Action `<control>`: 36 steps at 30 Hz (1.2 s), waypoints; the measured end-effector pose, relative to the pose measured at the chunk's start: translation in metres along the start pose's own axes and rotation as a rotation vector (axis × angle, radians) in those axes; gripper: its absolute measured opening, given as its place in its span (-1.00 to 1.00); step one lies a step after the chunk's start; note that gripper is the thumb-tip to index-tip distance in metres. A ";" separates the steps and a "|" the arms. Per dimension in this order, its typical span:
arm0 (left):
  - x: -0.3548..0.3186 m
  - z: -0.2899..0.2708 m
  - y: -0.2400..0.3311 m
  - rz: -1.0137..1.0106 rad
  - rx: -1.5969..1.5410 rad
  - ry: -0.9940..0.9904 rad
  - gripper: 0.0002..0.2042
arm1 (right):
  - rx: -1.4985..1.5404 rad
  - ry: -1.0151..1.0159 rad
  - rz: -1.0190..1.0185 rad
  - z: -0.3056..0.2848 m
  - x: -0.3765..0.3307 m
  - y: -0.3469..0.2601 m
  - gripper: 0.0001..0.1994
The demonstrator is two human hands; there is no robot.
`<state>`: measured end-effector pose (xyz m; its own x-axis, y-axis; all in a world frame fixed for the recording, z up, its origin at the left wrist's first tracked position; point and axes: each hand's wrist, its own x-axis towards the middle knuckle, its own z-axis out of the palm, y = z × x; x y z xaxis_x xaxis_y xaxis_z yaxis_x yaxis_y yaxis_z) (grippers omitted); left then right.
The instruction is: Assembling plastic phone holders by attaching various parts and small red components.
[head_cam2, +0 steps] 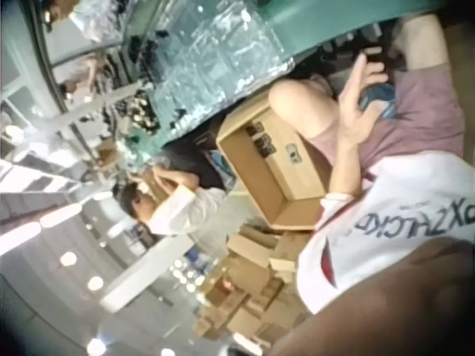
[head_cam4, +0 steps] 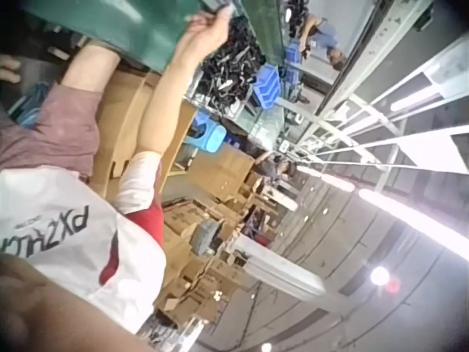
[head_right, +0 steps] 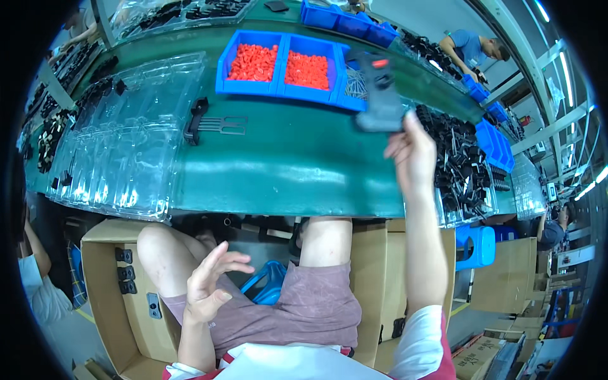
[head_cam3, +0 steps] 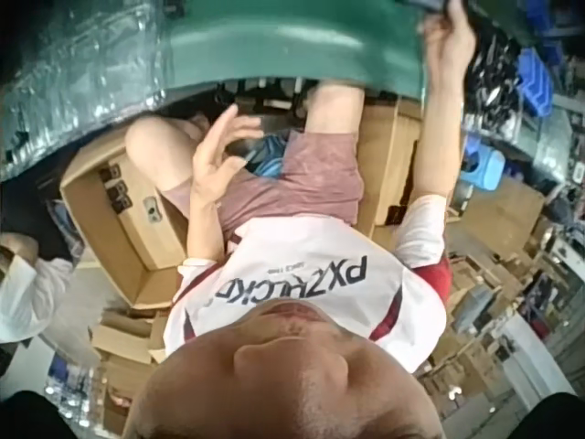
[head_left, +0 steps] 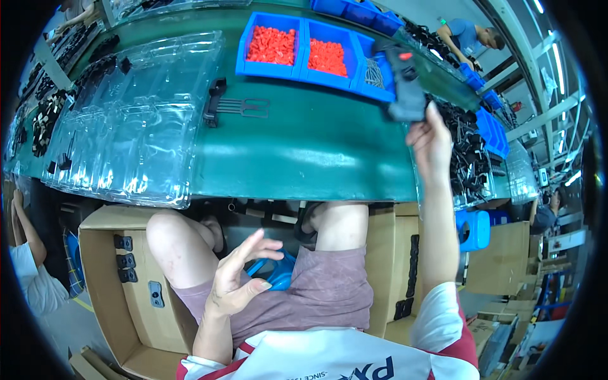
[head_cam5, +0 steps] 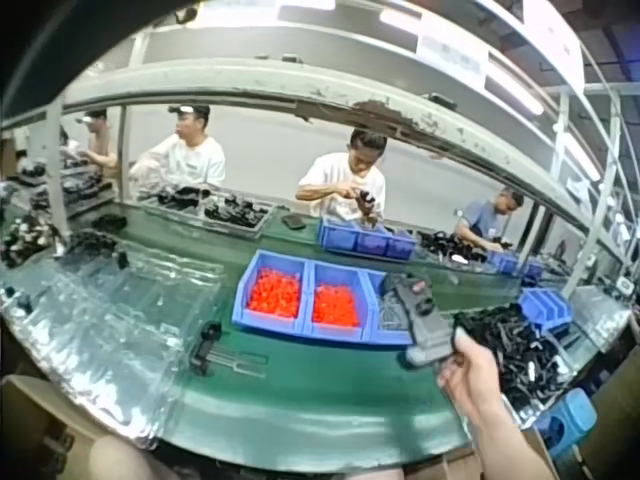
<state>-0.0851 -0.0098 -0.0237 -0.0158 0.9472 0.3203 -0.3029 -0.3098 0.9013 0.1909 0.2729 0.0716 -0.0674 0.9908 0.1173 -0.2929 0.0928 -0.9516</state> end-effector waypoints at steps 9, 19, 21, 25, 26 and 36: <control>-0.034 -0.025 0.020 0.032 0.006 0.229 -0.44 | -0.130 0.238 -0.008 0.012 0.114 -0.009 -0.58; -0.106 -0.095 0.028 0.036 0.165 1.100 -0.69 | -1.180 -0.477 -0.767 0.213 0.107 0.070 -0.80; -0.131 -0.117 0.019 -0.062 0.225 1.303 -0.68 | -1.669 -0.481 -0.922 0.230 0.127 0.090 -0.77; -0.183 -0.173 0.013 -0.141 0.355 1.611 -0.68 | -1.848 -0.542 -0.402 0.245 0.155 0.097 -0.74; -0.205 -0.188 0.008 -0.148 0.378 1.662 -0.69 | -1.849 -0.522 -0.316 0.252 0.149 0.094 -0.73; -0.400 -0.301 -0.133 -1.215 1.338 1.342 -0.70 | -0.814 -0.442 -0.319 0.222 0.119 0.096 -0.72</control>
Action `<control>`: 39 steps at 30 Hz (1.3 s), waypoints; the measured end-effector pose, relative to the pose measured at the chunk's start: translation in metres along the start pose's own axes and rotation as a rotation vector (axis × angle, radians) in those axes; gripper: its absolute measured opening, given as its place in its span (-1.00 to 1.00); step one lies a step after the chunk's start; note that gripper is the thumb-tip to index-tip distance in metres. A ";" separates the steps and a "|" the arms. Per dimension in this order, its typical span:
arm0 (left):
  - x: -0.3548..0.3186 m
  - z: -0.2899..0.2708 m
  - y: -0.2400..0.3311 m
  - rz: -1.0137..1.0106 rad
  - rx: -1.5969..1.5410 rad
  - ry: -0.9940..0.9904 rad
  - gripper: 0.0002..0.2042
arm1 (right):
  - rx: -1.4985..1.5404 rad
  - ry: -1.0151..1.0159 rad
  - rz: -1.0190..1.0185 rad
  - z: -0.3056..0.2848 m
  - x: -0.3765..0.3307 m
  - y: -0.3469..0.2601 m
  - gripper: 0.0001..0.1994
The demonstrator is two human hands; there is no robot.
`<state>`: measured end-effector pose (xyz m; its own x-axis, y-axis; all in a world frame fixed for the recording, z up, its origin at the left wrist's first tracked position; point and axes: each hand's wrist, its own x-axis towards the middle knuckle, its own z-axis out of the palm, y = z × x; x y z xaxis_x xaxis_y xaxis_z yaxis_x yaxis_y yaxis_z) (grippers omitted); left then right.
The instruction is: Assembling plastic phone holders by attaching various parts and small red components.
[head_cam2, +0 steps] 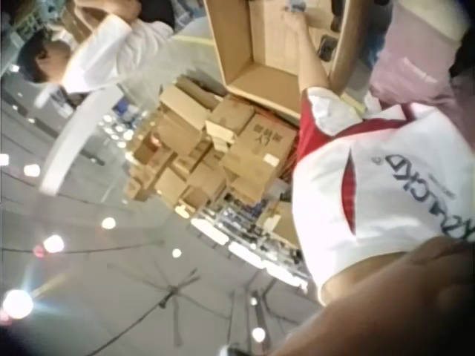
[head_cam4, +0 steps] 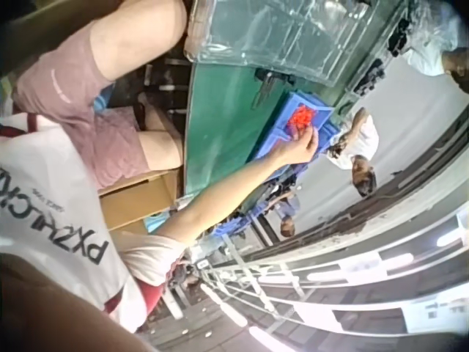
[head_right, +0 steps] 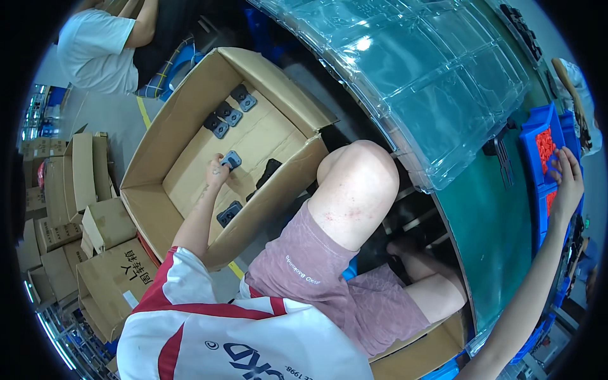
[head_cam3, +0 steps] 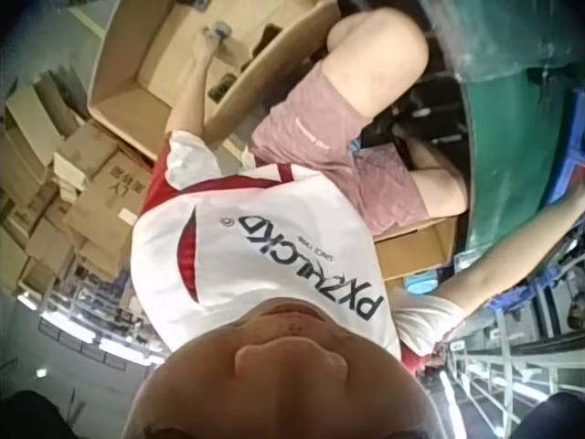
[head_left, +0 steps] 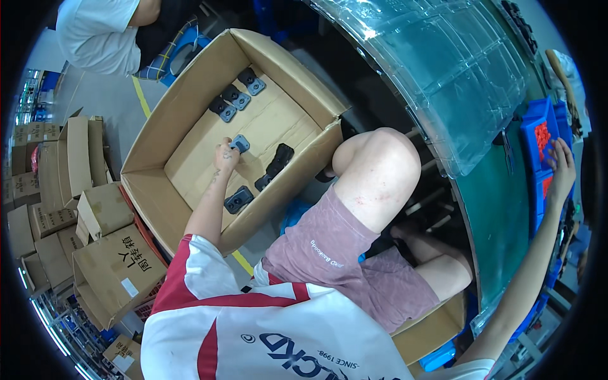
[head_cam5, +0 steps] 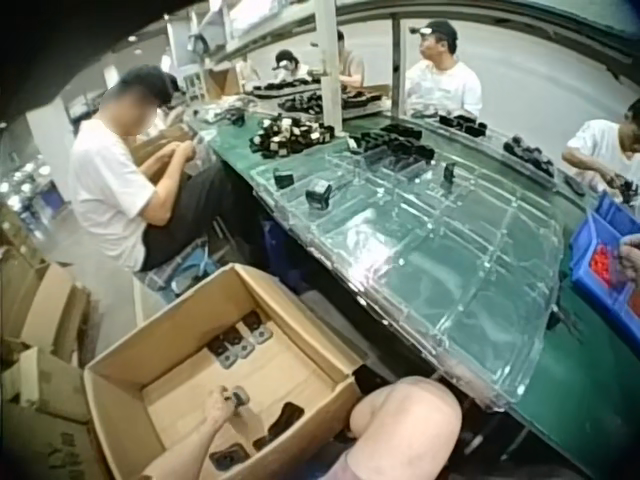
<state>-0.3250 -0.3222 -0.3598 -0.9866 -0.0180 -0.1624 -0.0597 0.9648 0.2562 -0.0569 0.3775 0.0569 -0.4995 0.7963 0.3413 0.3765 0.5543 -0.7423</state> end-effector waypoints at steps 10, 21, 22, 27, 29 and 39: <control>-0.023 -0.070 0.076 -0.203 -1.384 -0.444 -0.85 | 0.520 -0.063 0.307 0.008 -0.131 -0.083 -0.72; -0.202 -0.235 0.273 0.394 -1.894 -1.004 -0.46 | 0.704 -0.524 0.545 0.068 -0.245 -0.173 -0.82; -0.216 -0.240 0.286 0.406 -1.789 -0.971 -0.44 | 0.777 -0.566 0.570 0.072 -0.251 -0.175 -0.83; -0.266 -0.248 0.325 0.570 -1.551 -0.940 -0.45 | 0.534 -0.347 -0.020 0.073 -0.276 -0.149 -0.78; -0.279 -0.246 0.326 0.649 -1.531 -0.982 -0.43 | 0.588 -0.222 0.088 0.067 -0.286 -0.148 -0.72; -0.334 -0.227 0.364 1.022 -1.259 -1.230 -0.48 | 1.209 -0.142 0.523 0.000 -0.330 -0.094 -0.61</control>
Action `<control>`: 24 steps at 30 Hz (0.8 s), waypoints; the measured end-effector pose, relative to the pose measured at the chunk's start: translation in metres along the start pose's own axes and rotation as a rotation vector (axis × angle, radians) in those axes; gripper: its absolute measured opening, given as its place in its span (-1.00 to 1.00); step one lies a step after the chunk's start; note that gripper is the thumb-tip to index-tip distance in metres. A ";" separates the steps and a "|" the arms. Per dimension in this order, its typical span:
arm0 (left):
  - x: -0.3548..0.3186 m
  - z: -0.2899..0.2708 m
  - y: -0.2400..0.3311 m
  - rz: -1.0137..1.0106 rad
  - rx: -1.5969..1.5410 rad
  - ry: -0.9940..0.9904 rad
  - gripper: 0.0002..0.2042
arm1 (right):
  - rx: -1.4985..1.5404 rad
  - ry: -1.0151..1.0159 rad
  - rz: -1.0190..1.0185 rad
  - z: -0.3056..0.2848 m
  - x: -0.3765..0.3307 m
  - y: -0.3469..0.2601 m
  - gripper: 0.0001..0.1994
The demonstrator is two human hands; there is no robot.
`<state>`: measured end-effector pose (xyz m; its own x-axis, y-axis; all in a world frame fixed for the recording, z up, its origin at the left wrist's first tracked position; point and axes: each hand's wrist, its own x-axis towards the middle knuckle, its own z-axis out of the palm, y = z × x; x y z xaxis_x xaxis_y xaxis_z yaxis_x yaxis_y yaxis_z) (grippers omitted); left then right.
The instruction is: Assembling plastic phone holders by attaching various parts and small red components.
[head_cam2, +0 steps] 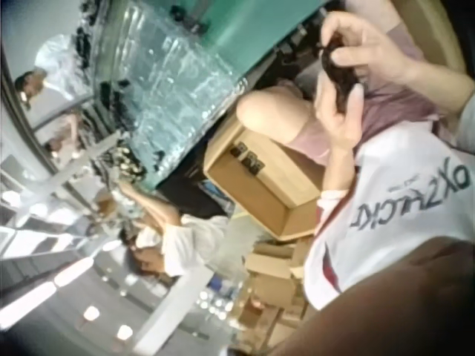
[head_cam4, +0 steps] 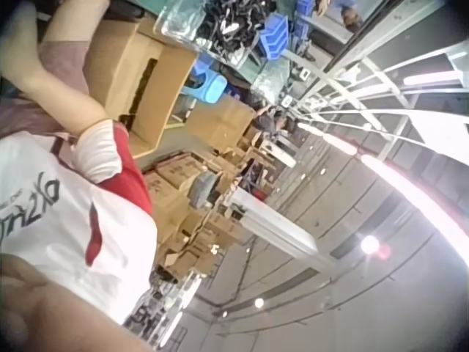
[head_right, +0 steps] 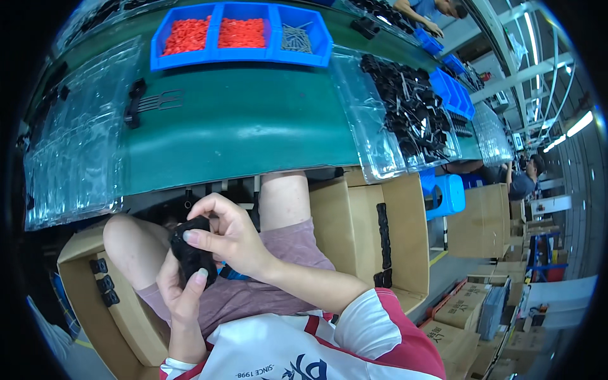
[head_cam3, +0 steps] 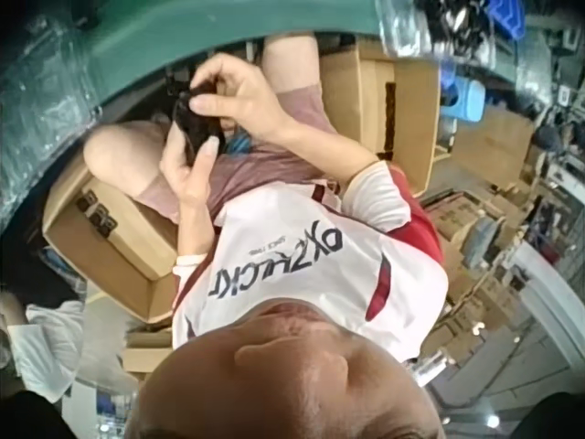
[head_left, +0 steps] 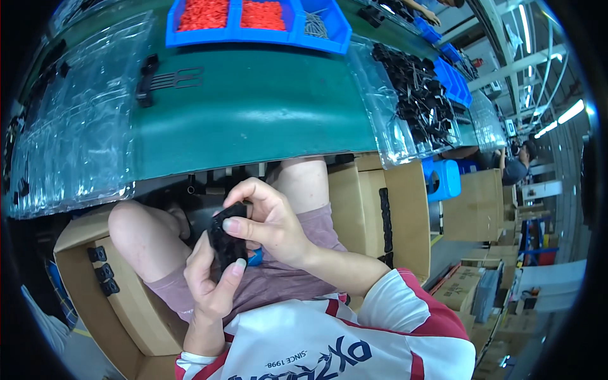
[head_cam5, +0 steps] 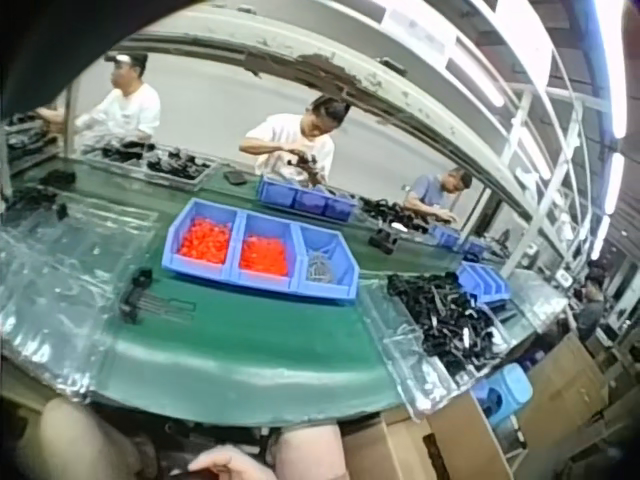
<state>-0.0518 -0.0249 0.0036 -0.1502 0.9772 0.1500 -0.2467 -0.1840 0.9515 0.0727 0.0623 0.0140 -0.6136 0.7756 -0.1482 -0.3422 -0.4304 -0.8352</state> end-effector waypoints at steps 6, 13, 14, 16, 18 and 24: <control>0.010 0.039 -0.007 -0.274 -0.332 0.031 -0.50 | -0.448 0.077 -0.105 -0.053 -0.016 -0.030 -0.67; 0.014 0.030 -0.017 -0.307 -0.384 0.153 -0.48 | -1.232 1.007 -0.747 -0.211 -0.036 -0.160 -0.80; 0.012 0.027 -0.019 -0.305 -0.391 0.144 -0.48 | -1.260 1.133 -0.766 -0.234 -0.046 -0.177 -0.78; 0.009 0.025 -0.022 -0.301 -0.403 0.126 -0.50 | -1.237 1.374 -0.767 -0.273 -0.064 -0.202 -0.67; 0.010 0.026 -0.025 -0.296 -0.419 0.118 -0.50 | -1.250 1.427 -0.718 -0.297 -0.067 -0.203 -0.63; 0.010 0.030 -0.026 -0.283 -0.471 0.106 -0.53 | -1.337 1.561 -0.539 -0.320 -0.078 -0.205 -0.53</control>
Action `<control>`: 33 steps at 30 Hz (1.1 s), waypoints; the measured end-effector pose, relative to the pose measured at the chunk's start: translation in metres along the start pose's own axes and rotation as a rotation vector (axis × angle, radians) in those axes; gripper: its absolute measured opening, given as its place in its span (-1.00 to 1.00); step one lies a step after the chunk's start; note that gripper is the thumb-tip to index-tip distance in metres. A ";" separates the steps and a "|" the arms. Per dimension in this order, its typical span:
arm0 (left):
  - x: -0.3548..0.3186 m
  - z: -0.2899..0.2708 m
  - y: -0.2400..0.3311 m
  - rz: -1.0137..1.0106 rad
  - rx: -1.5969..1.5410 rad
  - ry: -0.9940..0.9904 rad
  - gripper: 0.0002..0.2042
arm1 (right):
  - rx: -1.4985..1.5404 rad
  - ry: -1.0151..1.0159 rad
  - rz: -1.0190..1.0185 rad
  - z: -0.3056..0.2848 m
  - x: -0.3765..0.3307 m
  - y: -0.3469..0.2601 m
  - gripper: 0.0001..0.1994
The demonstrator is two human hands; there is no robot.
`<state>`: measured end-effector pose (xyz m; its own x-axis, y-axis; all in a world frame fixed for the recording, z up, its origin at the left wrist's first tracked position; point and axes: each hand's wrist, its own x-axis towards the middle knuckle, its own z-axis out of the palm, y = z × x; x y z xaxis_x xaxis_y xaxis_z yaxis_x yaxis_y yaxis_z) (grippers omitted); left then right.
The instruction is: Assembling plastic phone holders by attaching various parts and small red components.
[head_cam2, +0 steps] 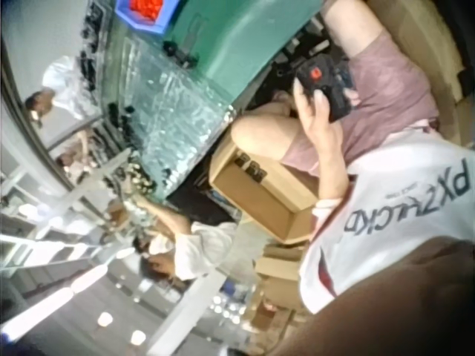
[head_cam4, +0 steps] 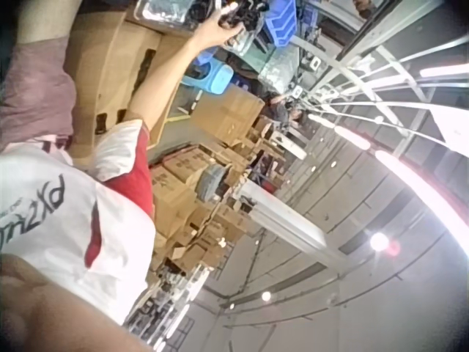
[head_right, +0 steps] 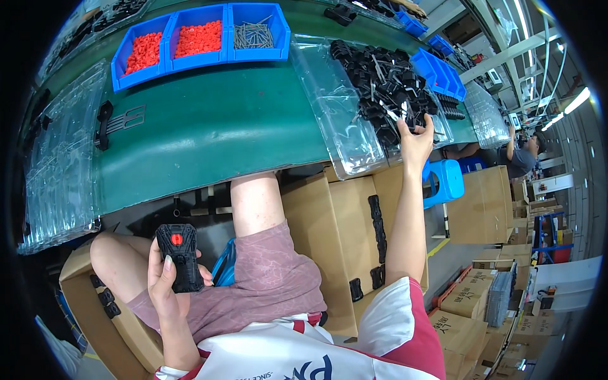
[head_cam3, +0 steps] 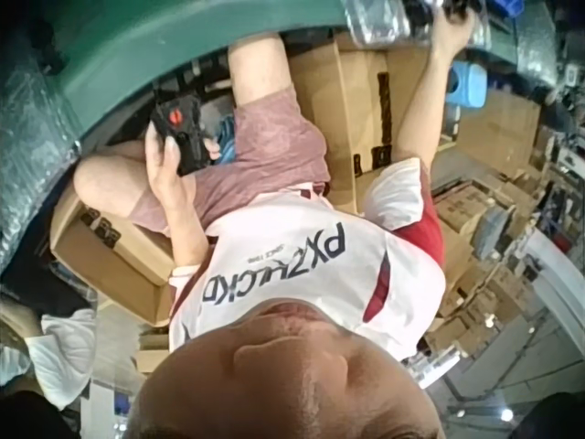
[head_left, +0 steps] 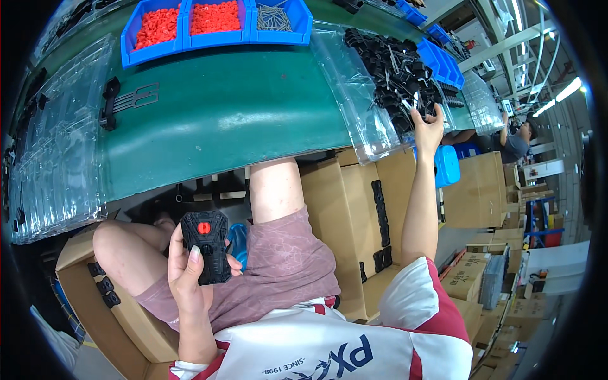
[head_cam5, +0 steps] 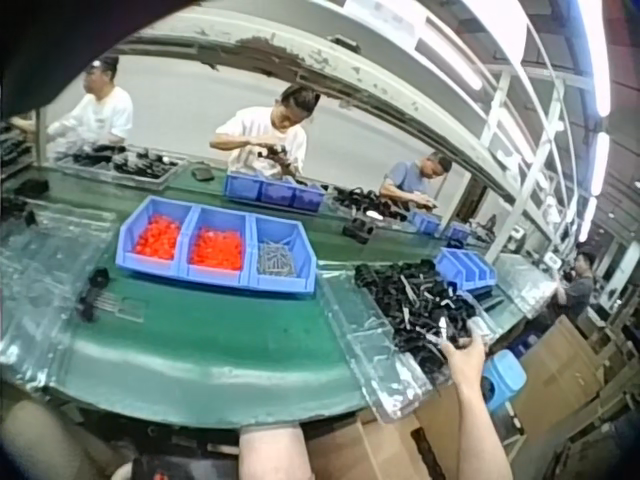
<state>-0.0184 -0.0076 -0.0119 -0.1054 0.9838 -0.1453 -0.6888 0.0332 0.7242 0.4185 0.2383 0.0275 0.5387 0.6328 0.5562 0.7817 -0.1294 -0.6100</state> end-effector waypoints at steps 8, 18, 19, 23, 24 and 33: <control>-0.009 0.001 0.012 -0.020 -0.044 0.028 -0.57 | 0.011 0.015 -0.061 -0.005 0.005 0.015 -0.73; -0.009 -0.008 0.012 -0.108 -0.090 -0.036 -0.61 | 0.955 -0.729 0.268 -0.022 -0.121 -0.123 -0.64; -0.009 -0.007 0.013 -0.098 -0.095 -0.030 -0.60 | 0.970 -0.878 0.274 -0.023 -0.140 -0.140 -0.62; -0.009 -0.007 0.016 -0.069 -0.108 -0.030 -0.60 | 1.069 -1.201 0.399 -0.013 -0.207 -0.183 -0.60; -0.009 -0.007 0.017 -0.074 -0.104 -0.022 -0.60 | 1.088 -1.252 0.402 -0.011 -0.220 -0.190 -0.61; -0.014 -0.017 0.018 -0.051 -0.146 -0.029 -0.54 | 1.226 -1.552 0.441 -0.013 -0.251 -0.221 -0.69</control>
<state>-0.0412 -0.0239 -0.0087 -0.0480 0.9862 -0.1586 -0.7902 0.0597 0.6099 0.1141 0.0985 0.0301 -0.5979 0.7857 -0.1588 -0.2438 -0.3669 -0.8977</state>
